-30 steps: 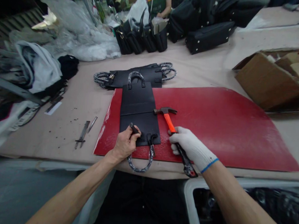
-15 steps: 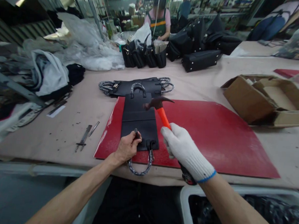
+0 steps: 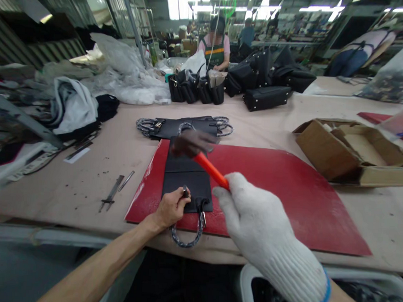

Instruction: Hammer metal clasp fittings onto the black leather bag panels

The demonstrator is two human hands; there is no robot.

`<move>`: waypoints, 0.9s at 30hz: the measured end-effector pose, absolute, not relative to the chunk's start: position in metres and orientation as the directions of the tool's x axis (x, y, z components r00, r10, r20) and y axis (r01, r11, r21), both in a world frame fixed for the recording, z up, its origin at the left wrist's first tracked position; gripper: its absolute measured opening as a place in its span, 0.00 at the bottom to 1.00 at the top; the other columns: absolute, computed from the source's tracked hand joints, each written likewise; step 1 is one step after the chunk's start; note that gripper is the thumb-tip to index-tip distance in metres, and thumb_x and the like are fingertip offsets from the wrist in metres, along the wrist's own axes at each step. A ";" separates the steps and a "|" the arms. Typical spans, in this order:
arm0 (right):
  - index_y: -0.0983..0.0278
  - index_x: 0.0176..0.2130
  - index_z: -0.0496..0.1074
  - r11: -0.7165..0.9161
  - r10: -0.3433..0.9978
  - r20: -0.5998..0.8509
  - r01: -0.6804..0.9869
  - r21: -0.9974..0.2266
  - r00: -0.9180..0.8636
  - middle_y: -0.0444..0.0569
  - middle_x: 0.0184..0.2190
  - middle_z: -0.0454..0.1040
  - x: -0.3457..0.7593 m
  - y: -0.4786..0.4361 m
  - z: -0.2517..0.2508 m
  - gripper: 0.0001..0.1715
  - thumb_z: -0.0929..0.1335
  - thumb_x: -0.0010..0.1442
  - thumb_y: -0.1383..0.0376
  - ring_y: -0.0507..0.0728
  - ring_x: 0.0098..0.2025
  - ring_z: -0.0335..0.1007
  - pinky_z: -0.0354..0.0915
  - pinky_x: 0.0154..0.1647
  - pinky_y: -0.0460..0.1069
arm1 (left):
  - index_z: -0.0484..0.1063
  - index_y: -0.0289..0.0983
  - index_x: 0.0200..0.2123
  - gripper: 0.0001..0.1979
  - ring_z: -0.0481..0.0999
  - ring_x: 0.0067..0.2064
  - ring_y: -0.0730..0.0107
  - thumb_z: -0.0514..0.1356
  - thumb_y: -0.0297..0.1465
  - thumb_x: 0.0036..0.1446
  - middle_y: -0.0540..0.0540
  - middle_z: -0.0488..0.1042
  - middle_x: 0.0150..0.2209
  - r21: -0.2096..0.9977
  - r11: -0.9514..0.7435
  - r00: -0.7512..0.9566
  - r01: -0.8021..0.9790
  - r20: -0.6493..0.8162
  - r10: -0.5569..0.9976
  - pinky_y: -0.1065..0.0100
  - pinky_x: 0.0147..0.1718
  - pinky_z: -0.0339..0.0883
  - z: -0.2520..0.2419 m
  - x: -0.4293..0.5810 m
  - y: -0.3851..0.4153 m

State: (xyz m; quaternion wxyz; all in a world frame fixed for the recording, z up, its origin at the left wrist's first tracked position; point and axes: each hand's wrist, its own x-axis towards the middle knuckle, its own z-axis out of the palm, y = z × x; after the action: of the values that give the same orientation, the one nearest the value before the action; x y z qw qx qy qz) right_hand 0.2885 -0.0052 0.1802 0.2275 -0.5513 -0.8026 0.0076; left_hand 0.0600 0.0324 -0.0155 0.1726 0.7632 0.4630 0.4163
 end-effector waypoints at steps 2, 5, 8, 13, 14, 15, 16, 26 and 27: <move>0.60 0.39 0.66 0.376 0.885 0.404 0.865 -0.332 -0.230 0.47 0.24 0.72 0.288 -0.009 0.179 0.15 0.58 0.72 0.55 0.57 0.22 0.69 0.54 0.24 0.48 | 0.68 0.39 0.43 0.05 0.82 0.39 0.63 0.54 0.27 0.66 0.44 0.79 0.38 0.650 -0.508 0.228 0.566 0.468 0.854 0.67 0.39 0.74 -0.017 0.060 0.033; 0.59 0.37 0.68 0.295 0.950 0.161 0.936 -0.191 -0.266 0.49 0.23 0.72 0.290 -0.008 0.171 0.10 0.62 0.67 0.58 0.59 0.21 0.69 0.48 0.23 0.50 | 0.69 0.39 0.42 0.05 0.82 0.38 0.63 0.55 0.27 0.66 0.44 0.79 0.37 0.646 -0.502 0.239 0.575 0.454 0.858 0.67 0.37 0.74 -0.016 0.060 0.033; 0.58 0.34 0.66 0.251 0.968 0.018 0.960 -0.123 -0.251 0.49 0.21 0.71 0.294 -0.004 0.173 0.11 0.64 0.64 0.56 0.59 0.20 0.67 0.45 0.23 0.51 | 0.69 0.40 0.42 0.05 0.82 0.37 0.62 0.55 0.27 0.66 0.44 0.79 0.36 0.644 -0.500 0.249 0.579 0.444 0.861 0.67 0.37 0.74 -0.014 0.060 0.032; 0.58 0.38 0.66 0.237 0.946 0.306 0.875 -0.423 -0.108 0.51 0.24 0.73 0.290 -0.012 0.181 0.17 0.57 0.69 0.52 0.60 0.23 0.68 0.55 0.25 0.52 | 0.70 0.39 0.43 0.06 0.82 0.40 0.62 0.55 0.27 0.66 0.43 0.80 0.39 0.667 -0.483 0.248 0.568 0.421 0.873 0.66 0.41 0.75 -0.014 0.058 0.032; 0.58 0.38 0.66 0.232 0.959 0.246 0.892 -0.388 -0.143 0.52 0.23 0.73 0.289 -0.014 0.178 0.15 0.58 0.69 0.54 0.60 0.22 0.68 0.52 0.25 0.52 | 0.70 0.39 0.43 0.06 0.82 0.39 0.62 0.56 0.27 0.65 0.43 0.80 0.38 0.670 -0.484 0.250 0.563 0.420 0.872 0.66 0.40 0.75 -0.014 0.057 0.032; 0.58 0.37 0.66 0.236 0.969 0.144 0.917 -0.321 -0.199 0.52 0.23 0.73 0.289 -0.016 0.173 0.13 0.59 0.67 0.55 0.60 0.21 0.68 0.49 0.24 0.52 | 0.71 0.39 0.43 0.06 0.82 0.39 0.62 0.56 0.27 0.65 0.43 0.80 0.38 0.670 -0.487 0.253 0.560 0.422 0.871 0.66 0.39 0.74 -0.014 0.057 0.032; 0.58 0.35 0.67 0.248 0.968 0.034 0.938 -0.244 -0.247 0.51 0.23 0.73 0.290 -0.017 0.168 0.11 0.61 0.66 0.56 0.60 0.21 0.67 0.46 0.24 0.52 | 0.71 0.39 0.43 0.06 0.82 0.37 0.62 0.56 0.26 0.65 0.44 0.80 0.37 0.668 -0.492 0.256 0.558 0.425 0.868 0.67 0.38 0.74 -0.015 0.057 0.032; 0.60 0.31 0.63 -0.036 0.985 -0.163 0.849 -0.527 -0.059 0.46 0.24 0.70 0.328 0.020 0.098 0.18 0.59 0.70 0.54 0.57 0.26 0.68 0.60 0.28 0.49 | 0.70 0.39 0.42 0.04 0.82 0.39 0.63 0.56 0.28 0.66 0.45 0.80 0.38 0.683 -0.494 0.258 0.538 0.425 0.868 0.67 0.40 0.75 -0.009 0.056 0.031; 0.61 0.33 0.66 -0.083 0.982 -0.191 0.875 -0.478 -0.011 0.48 0.26 0.72 0.330 0.023 0.088 0.17 0.60 0.70 0.55 0.59 0.27 0.69 0.62 0.29 0.50 | 0.70 0.40 0.42 0.04 0.82 0.39 0.63 0.56 0.28 0.66 0.45 0.80 0.38 0.685 -0.494 0.258 0.536 0.424 0.868 0.67 0.40 0.75 -0.009 0.056 0.031</move>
State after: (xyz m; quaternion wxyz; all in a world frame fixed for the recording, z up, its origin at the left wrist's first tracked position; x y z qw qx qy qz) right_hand 0.3303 0.0230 0.0878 0.1100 -0.6944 -0.6682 0.2432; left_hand 0.0557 0.0315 -0.0086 0.2069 0.7655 0.4585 0.4011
